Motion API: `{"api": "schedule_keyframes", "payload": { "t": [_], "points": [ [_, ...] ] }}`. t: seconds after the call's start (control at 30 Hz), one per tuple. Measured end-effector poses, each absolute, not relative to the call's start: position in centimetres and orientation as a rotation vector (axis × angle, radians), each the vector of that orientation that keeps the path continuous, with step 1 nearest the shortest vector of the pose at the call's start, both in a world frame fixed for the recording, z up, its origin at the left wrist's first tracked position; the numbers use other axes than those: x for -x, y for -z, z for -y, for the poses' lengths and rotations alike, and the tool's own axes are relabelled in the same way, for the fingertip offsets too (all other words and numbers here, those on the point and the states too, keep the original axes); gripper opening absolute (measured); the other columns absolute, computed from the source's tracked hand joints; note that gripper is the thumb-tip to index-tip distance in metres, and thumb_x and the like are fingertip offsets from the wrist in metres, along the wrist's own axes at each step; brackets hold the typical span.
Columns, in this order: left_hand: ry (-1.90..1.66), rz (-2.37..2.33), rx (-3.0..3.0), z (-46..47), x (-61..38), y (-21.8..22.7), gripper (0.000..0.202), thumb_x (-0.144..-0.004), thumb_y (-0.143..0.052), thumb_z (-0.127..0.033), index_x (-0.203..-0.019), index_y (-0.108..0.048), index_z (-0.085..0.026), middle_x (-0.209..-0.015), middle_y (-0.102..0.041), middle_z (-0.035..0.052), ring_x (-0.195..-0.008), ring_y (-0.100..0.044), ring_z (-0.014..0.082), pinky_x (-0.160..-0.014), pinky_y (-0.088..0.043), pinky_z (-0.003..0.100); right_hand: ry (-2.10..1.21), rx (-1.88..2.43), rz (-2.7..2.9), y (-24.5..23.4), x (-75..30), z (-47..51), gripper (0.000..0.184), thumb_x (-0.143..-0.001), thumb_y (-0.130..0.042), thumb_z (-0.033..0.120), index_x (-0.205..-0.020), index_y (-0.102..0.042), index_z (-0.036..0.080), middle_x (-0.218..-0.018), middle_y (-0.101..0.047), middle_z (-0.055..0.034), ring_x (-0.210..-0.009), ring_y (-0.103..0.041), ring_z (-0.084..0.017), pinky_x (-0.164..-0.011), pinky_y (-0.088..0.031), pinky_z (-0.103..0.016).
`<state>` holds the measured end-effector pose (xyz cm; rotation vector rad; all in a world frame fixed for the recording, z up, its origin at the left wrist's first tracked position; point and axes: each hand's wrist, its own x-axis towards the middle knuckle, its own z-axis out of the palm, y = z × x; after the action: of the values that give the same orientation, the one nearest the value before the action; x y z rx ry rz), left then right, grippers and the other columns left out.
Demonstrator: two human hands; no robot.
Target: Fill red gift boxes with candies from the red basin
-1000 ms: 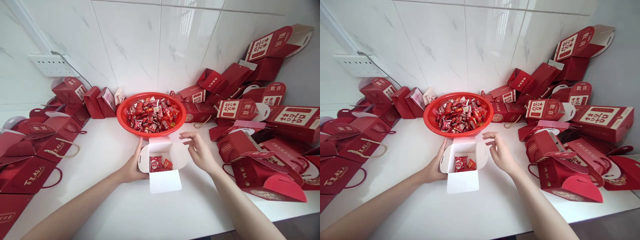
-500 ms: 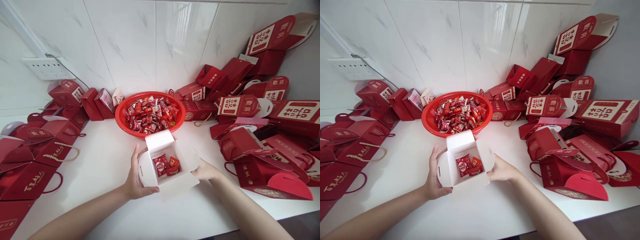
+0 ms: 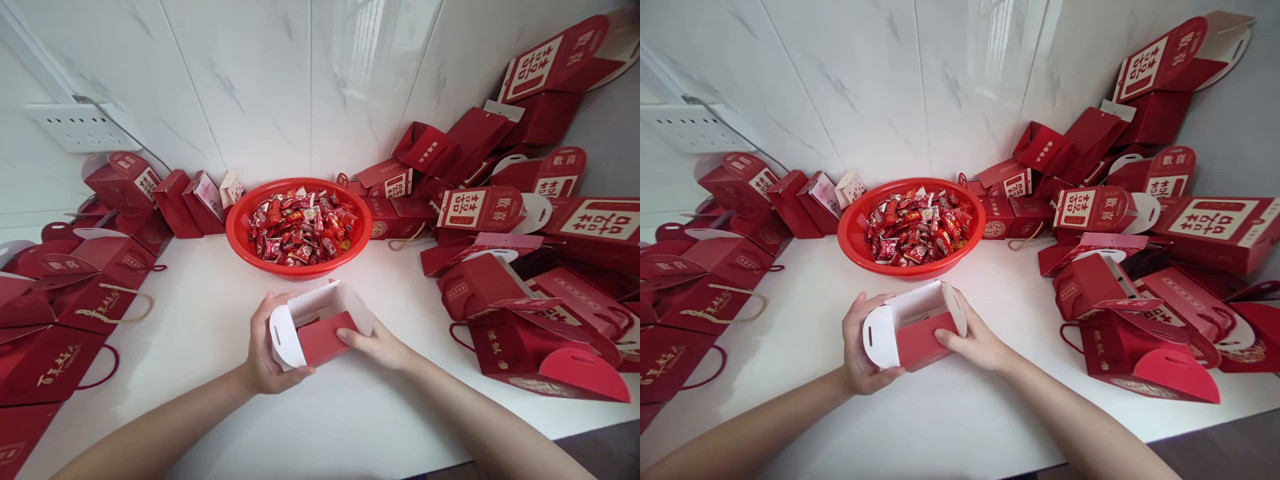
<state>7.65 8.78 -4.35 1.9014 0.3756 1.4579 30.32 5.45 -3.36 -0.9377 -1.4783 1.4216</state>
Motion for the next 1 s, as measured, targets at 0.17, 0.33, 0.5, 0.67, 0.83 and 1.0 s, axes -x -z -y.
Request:
{"api": "schedule_keyframes", "payload": {
  "t": [0.17,0.33,0.5,0.67,0.83,1.0],
  "points": [
    [-1.411,-0.424,-2.185,-10.3,-6.8,5.1,0.109,-0.07,-0.078,-0.053,-0.156,-0.022,-0.018,-0.119,-0.055,0.0149,-0.11,-0.058,0.0329,-0.1,-0.048,0.053,-1.128,0.995,1.546,4.3,-29.6,-5.4,0.081,-0.091,-0.063,0.049,-0.157,-0.02,0.029,-0.161,-0.029,-0.0104,-0.148,-0.031,-0.027,-0.121,-0.03,-0.046],
    [-1.264,-0.437,-2.346,-11.2,-6.1,4.8,0.103,-0.071,-0.074,-0.058,-0.155,-0.027,-0.021,-0.111,-0.054,0.012,-0.104,-0.055,0.0309,-0.096,-0.048,0.054,-0.822,0.902,1.75,4.6,-30.2,-5.8,0.084,-0.088,-0.062,0.06,-0.157,-0.024,0.03,-0.161,-0.031,-0.0107,-0.147,-0.032,-0.031,-0.121,-0.03,-0.05],
    [-1.091,-0.478,-2.413,-10.9,-6.2,3.3,0.115,-0.077,-0.068,-0.056,-0.16,0.0,-0.018,-0.133,-0.049,0.0197,-0.114,-0.052,0.0342,-0.096,-0.046,0.052,-0.736,0.85,1.855,4.4,-30.8,-6.3,0.067,-0.098,-0.042,0.061,-0.157,-0.028,0.032,-0.162,-0.031,-0.0071,-0.149,-0.029,-0.029,-0.122,-0.026,-0.05],
    [-0.919,-0.541,-2.55,-10.5,-6.5,2.3,0.107,-0.086,-0.052,-0.067,-0.159,0.008,-0.018,-0.158,-0.028,0.0241,-0.132,-0.044,0.0396,-0.107,-0.037,0.057,-0.599,0.963,1.847,4.0,-30.8,-5.8,0.062,-0.099,-0.053,0.039,-0.156,-0.03,0.035,-0.16,-0.035,-0.0052,-0.147,-0.033,-0.026,-0.121,-0.03,-0.048],
    [-0.867,-0.582,-2.67,-10.3,-6.4,2.5,0.103,-0.089,-0.048,-0.067,-0.16,0.007,-0.015,-0.164,-0.017,0.0232,-0.146,-0.03,0.0411,-0.118,-0.02,0.058,-0.501,1.02,1.804,3.5,-30.4,-5.4,0.052,-0.1,-0.05,0.029,-0.151,-0.041,0.031,-0.154,-0.044,-0.008,-0.142,-0.042,-0.026,-0.118,-0.037,-0.048],
    [-0.912,-0.644,-2.859,-9.8,-6.4,2.5,0.089,-0.091,-0.044,-0.068,-0.16,-0.017,-0.017,-0.16,-0.028,0.0225,-0.144,-0.036,0.0404,-0.119,-0.022,0.055,-0.445,1.054,1.663,3.1,-29.6,-5.0,0.036,-0.097,-0.054,0.024,-0.133,-0.055,0.028,-0.13,-0.062,-0.0105,-0.124,-0.058,-0.025,-0.105,-0.05,-0.046]
  ]
}}
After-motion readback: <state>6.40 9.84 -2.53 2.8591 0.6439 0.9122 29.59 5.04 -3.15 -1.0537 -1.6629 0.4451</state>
